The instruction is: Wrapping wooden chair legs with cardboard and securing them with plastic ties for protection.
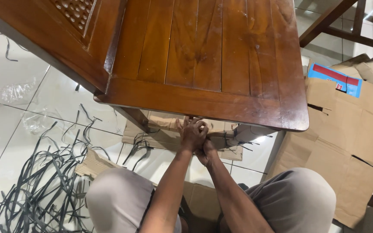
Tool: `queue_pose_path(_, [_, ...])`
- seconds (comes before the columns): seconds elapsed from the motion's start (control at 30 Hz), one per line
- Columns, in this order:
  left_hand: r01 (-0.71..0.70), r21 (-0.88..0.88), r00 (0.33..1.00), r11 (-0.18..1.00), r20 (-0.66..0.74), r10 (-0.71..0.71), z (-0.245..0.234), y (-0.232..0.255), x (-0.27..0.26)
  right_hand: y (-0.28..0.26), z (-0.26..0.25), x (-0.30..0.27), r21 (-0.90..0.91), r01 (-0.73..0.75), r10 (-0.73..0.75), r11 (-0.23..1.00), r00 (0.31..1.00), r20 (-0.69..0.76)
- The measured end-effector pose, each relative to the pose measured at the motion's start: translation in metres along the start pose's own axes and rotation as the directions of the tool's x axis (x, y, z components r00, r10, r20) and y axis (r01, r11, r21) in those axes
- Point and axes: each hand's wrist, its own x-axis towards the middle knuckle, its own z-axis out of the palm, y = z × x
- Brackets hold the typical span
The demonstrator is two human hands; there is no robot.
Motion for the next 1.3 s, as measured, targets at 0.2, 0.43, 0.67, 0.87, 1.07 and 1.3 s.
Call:
queue_pose_path(0.2, [0.040,-0.124,0.999,0.992,-0.011,-0.041,-0.002,0.002,-0.001,0.010,-0.027,0.031,-0.101,-0.006,0.009,0.995,0.999,0.031])
queue_pose_path(0.43, [0.030,0.057,0.988,0.998,0.149,-0.039,0.004,0.005,0.001,0.010,-0.031,0.040,-0.142,0.000,0.007,0.990,0.999,0.054])
queue_pose_path(0.67, [0.067,-0.127,0.998,0.990,-0.011,-0.069,0.011,0.002,0.005,0.017,-0.046,0.063,-0.128,0.001,-0.002,0.992,1.000,-0.006])
queue_pose_path(0.87, [-0.040,-0.359,0.991,0.932,-0.136,-0.009,0.014,-0.009,-0.002,0.020,-0.046,0.048,-0.171,-0.009,0.003,0.985,0.999,-0.036])
queue_pose_path(1.07, [-0.143,-0.464,0.971,0.874,-0.237,0.033,0.003,-0.009,-0.009,0.022,-0.058,0.041,-0.223,0.040,-0.032,0.974,0.999,0.042])
queue_pose_path(1.3, [-0.124,-0.598,0.976,0.792,-0.219,-0.012,-0.022,-0.007,-0.015,0.040,-0.090,0.094,-0.299,0.122,-0.107,0.946,0.992,0.067])
